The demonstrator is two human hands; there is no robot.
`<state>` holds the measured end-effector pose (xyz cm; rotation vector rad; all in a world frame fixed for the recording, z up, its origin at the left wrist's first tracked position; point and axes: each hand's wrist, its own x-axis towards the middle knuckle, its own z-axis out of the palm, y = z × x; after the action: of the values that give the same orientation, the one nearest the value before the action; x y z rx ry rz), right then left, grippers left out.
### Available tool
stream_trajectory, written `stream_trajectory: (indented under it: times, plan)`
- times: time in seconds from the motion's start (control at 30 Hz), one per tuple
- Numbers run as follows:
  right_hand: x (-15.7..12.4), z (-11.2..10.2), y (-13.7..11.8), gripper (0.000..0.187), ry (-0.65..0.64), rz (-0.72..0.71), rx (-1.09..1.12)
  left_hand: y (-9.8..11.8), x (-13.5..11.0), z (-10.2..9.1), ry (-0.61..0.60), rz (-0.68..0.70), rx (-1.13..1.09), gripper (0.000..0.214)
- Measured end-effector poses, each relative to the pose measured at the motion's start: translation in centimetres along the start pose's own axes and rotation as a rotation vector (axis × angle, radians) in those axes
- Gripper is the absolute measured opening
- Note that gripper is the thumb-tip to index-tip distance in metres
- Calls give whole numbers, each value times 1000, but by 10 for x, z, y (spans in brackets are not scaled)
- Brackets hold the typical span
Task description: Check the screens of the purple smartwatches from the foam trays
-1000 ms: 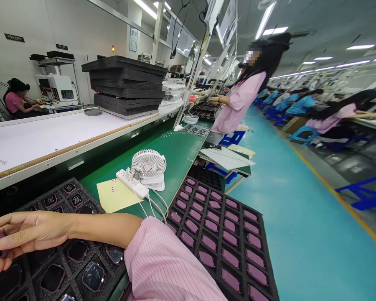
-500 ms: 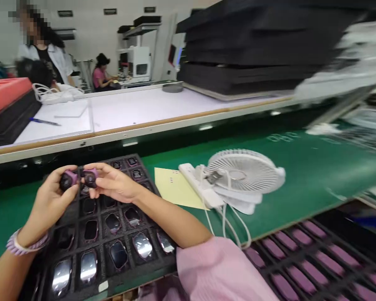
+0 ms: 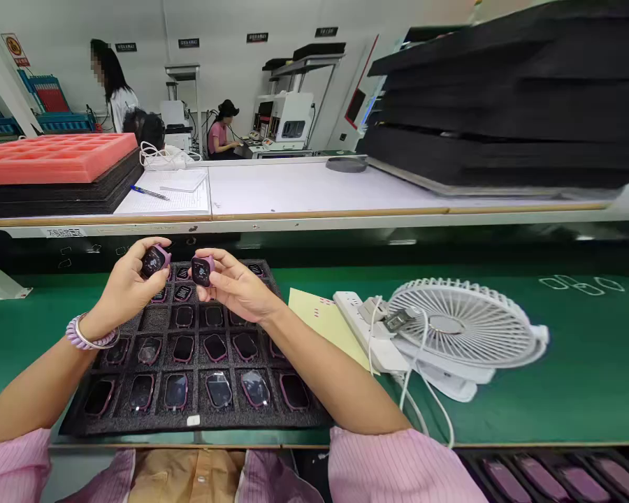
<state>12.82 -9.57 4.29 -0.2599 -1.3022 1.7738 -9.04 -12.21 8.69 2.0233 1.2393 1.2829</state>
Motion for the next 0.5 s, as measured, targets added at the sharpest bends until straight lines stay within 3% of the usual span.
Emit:
stream_trajectory:
  times: [0.5]
  plan:
    - [-37, 55, -5, 47, -31, -60, -127, 28, -59, -20, 145, 89, 45, 46]
